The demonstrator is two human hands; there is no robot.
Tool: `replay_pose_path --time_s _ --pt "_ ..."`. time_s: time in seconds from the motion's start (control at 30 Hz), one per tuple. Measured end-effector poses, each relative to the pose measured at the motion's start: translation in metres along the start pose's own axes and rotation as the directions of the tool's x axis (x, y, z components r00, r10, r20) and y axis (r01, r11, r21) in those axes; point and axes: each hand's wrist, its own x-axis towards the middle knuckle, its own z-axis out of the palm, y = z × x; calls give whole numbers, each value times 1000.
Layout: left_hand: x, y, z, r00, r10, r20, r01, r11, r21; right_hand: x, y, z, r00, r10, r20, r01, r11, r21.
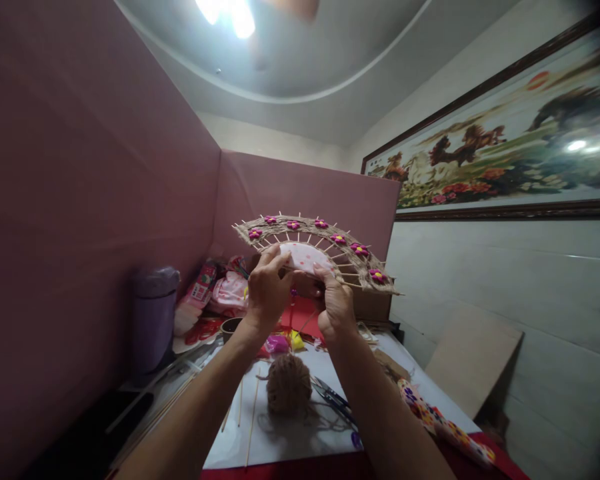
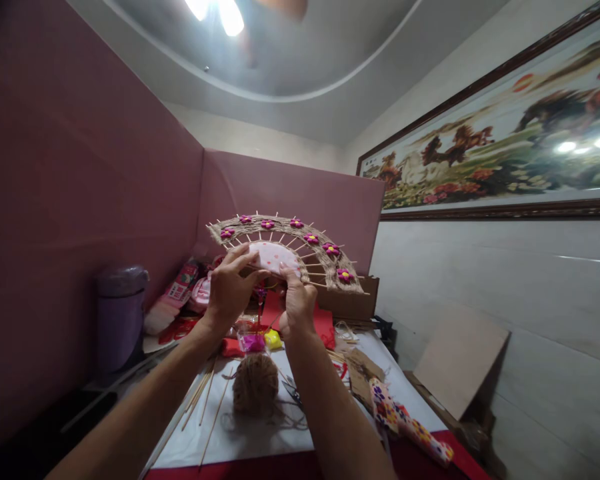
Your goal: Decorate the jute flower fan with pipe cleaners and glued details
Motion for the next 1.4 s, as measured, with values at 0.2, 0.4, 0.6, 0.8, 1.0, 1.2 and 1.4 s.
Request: replay_pose_path --time_s 0.2,0.4,0.6,0.8,1.0,1.2,1.4 --pt "4 -6 -3 992 -52 118 74 979 -191 4 -1 -1 999 -40 -21 41 999 24" --pt "4 -6 -1 992 -125 1 122 967 -226 1 -1 2 999 -45 -3 45 999 7" --pt "2 -7 0 997 -66 -32 60 984 -166 -2 -1 3 998 -64 -9 64 998 8" --pt "2 -8 -1 999 -50 -21 45 977 -207 -3 -2 3 996 -83 -23 83 996 -16" --pt "3 -5 -1 999 -12 -37 4 979 -205 -7 -8 4 994 -102 -32 101 994 -39" --pt "1 -1 0 995 35 -92 -47 990 -135 -9 -9 5 992 -125 -32 123 991 -57" --pt "0 3 -1 993 57 -106 -70 990 -125 -11 -9 7 992 -126 -16 125 992 -20"
